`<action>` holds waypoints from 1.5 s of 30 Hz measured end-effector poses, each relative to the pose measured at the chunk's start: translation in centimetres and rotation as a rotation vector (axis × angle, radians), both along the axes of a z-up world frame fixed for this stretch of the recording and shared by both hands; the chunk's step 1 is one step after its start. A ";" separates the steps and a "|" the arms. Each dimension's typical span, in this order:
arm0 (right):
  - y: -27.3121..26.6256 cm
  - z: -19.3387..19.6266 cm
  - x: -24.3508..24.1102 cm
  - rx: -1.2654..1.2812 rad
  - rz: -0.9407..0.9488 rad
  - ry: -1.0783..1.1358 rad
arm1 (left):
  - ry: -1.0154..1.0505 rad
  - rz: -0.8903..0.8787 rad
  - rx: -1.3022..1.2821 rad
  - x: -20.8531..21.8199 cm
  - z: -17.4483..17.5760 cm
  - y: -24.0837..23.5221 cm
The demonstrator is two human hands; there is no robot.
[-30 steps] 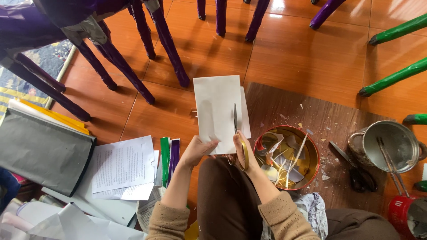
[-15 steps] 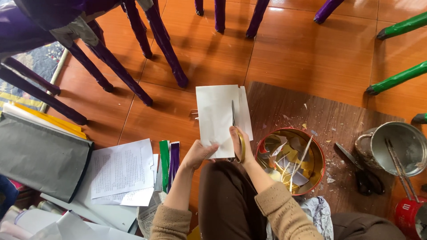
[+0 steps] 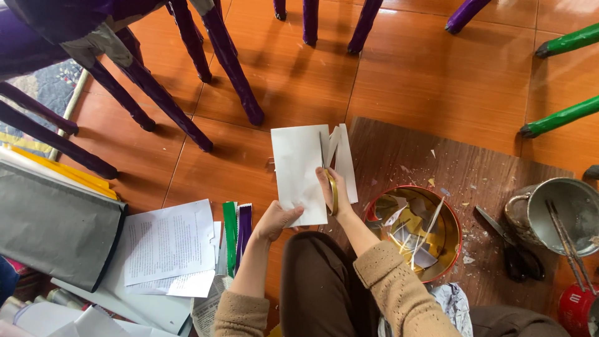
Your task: Cutting a sheet of white paper into long strips using a pair of scissors.
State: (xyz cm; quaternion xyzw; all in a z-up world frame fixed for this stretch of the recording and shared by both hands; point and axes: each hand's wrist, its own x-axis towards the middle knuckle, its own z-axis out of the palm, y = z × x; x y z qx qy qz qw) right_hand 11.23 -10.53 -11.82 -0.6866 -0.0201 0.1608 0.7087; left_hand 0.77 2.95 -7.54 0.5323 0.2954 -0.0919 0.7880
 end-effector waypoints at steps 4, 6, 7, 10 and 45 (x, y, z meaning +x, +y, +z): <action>0.0 0.0 2.0 0.032 0.044 0.078 | 0.022 -0.005 0.004 -0.2 -0.2 0.0; 0.7 1.8 2.2 -0.035 0.048 -0.013 | 0.028 0.016 -0.001 -0.2 0.2 0.1; 0.8 1.4 2.3 -0.035 0.046 -0.013 | 0.028 0.014 -0.001 0.0 0.6 0.0; 1.1 1.8 2.2 -0.064 0.031 -0.055 | 0.025 0.010 0.001 0.1 1.2 -0.1; -39.7 -4.5 -8.0 -1.442 -0.272 -0.256 | -0.162 -0.349 0.265 -3.0 -0.3 -20.5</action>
